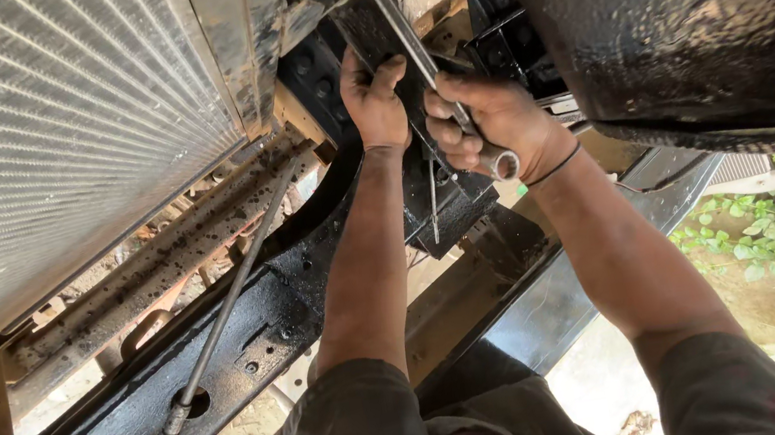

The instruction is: The person uses two wrenches to tighten bolts on a vehicle's undercarriage near the radiator. They repeatedly reposition the wrenches and apply torque to secure the fasteners.

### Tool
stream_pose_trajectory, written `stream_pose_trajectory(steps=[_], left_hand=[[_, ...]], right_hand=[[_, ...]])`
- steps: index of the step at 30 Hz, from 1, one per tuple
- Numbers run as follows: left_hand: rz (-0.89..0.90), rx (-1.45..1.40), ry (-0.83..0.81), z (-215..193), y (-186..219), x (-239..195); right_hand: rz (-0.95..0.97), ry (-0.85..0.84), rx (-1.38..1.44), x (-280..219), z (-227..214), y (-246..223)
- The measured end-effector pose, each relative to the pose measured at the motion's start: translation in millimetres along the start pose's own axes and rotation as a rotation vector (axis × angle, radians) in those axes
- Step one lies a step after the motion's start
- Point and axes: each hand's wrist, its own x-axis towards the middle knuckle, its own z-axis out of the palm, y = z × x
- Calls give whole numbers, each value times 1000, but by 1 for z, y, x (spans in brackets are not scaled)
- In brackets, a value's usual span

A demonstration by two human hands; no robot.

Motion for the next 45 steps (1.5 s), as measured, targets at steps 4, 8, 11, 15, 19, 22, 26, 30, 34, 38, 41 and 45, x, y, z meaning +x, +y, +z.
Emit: stream_pose_trajectory(steps=[4,8,11,15,19,22,26,30,34,38,41,45], left_hand=[[-8,-13,-7,0,-1,4],[43,14,-66,-11,-5,0],[110,89,-62,-19,-16,3],[225,18,-103,-19,-33,15],[277,209,-80,-30,-8,-5],[261,600,36,-39,15,-44],[181,516,56,-24,9,-37],[-8,62,63,-16,-19,0],[34,22,-14,-11,-17,4],[-3,52,-11,-4,-2,-1],[1,73,-9,1,6,0],[23,122,-24,3,10,0]], right_hand=[[-41,51,-22,7,28,10],[-117,219,42,13,50,28],[-118,215,150,14,56,34],[-184,222,204,26,79,48],[-338,416,211,66,128,79],[-385,341,150,78,141,90],[-149,359,189,54,119,78],[-229,251,62,21,70,57],[-18,156,115,0,21,16],[28,-100,79,-3,4,0],[12,-8,-143,0,14,10],[-88,110,-212,-3,28,25]])
